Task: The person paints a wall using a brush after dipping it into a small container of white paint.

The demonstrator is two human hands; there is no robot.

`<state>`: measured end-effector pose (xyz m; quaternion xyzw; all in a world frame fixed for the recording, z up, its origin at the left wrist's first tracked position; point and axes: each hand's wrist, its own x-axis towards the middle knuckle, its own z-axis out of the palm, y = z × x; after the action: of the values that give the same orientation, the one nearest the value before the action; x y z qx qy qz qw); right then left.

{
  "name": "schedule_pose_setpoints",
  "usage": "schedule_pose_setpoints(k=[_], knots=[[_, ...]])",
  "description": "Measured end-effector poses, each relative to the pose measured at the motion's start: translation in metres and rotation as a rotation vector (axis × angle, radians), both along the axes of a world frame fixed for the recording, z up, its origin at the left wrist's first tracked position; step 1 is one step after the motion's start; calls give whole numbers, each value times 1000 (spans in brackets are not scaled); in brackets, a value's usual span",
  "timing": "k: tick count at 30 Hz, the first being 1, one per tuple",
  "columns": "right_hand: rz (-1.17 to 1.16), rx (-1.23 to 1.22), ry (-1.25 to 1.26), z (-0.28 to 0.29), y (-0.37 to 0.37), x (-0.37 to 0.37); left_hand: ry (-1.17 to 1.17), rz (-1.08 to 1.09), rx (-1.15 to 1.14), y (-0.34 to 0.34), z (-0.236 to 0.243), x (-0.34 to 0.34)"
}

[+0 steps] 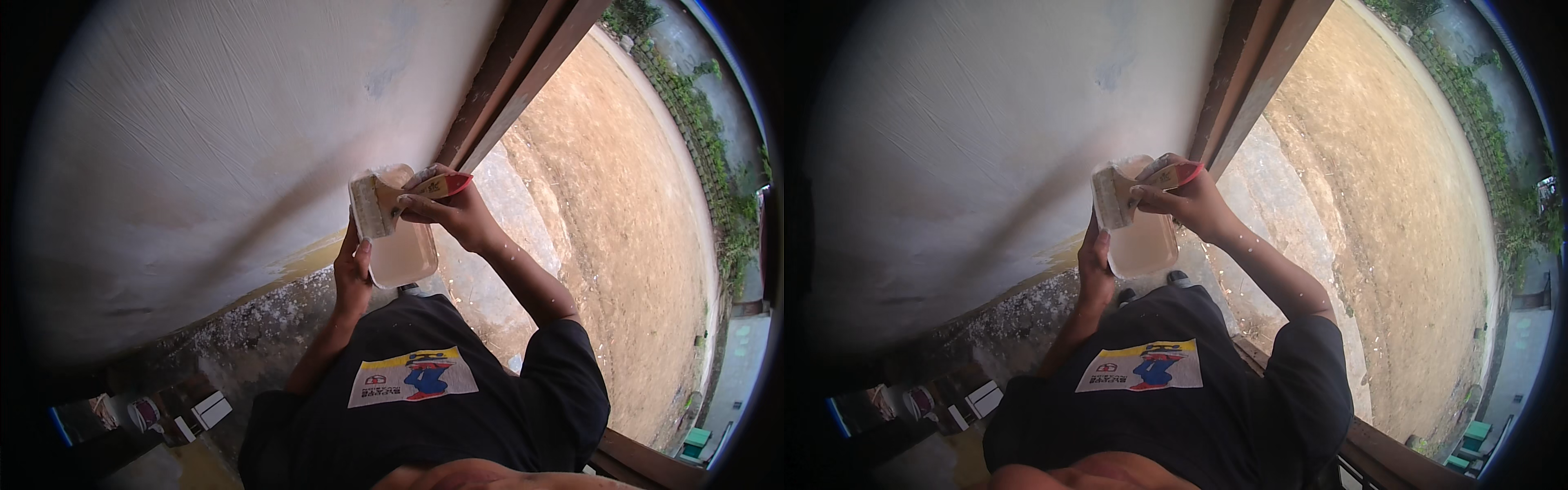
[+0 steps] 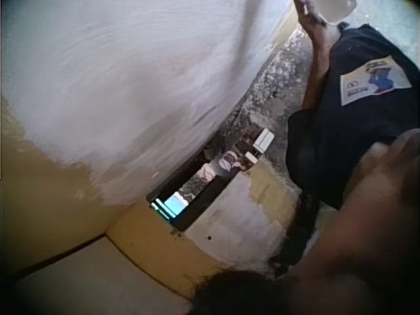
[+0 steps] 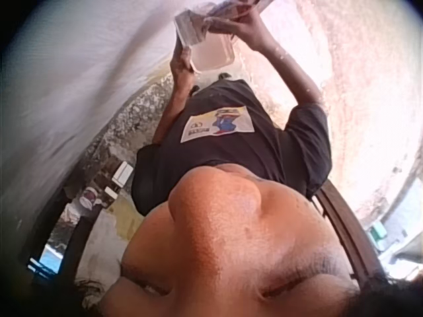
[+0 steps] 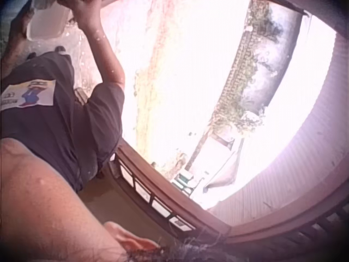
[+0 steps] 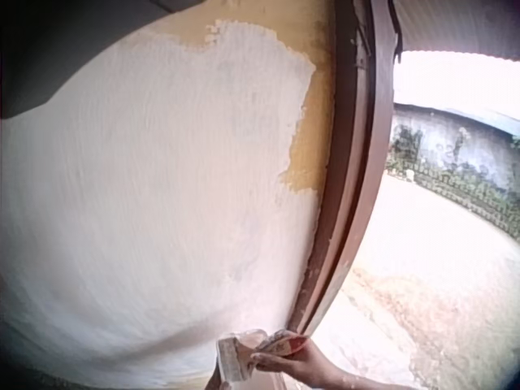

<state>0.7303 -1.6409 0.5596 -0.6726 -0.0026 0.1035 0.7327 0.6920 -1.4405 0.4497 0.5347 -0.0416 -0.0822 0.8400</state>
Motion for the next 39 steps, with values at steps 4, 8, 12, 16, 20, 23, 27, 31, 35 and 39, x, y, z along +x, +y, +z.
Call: schedule_pose_setpoints(k=[4, 8, 12, 16, 20, 23, 27, 31, 35, 39], knots=[[45, -270, -96, 12, -4, 0, 26, 17, -51, 1, -3, 4], [117, -454, -269, 24, -9, 3, 78, -19, -109, 9, -6, 8], [216, -581, -364, 37, -12, 9, 112, -52, -112, 15, -12, 9], [252, -595, -554, 29, -13, 16, 165, -63, -112, 15, -7, 8], [309, -696, -717, 37, -19, 16, 110, -61, -95, 13, 2, 7], [337, -688, -710, 47, -23, 16, 166, -44, -124, 13, 8, 9], [342, -721, -783, 68, -28, 21, 182, -52, -142, 12, 12, 12], [329, -748, -847, 91, -29, 38, 169, -67, -139, 12, 11, 13], [329, -798, -965, 120, -25, 62, 152, -68, -122, 13, 11, 15], [316, -763, -954, 147, -25, 74, 93, -65, -87, 12, 10, 19]])
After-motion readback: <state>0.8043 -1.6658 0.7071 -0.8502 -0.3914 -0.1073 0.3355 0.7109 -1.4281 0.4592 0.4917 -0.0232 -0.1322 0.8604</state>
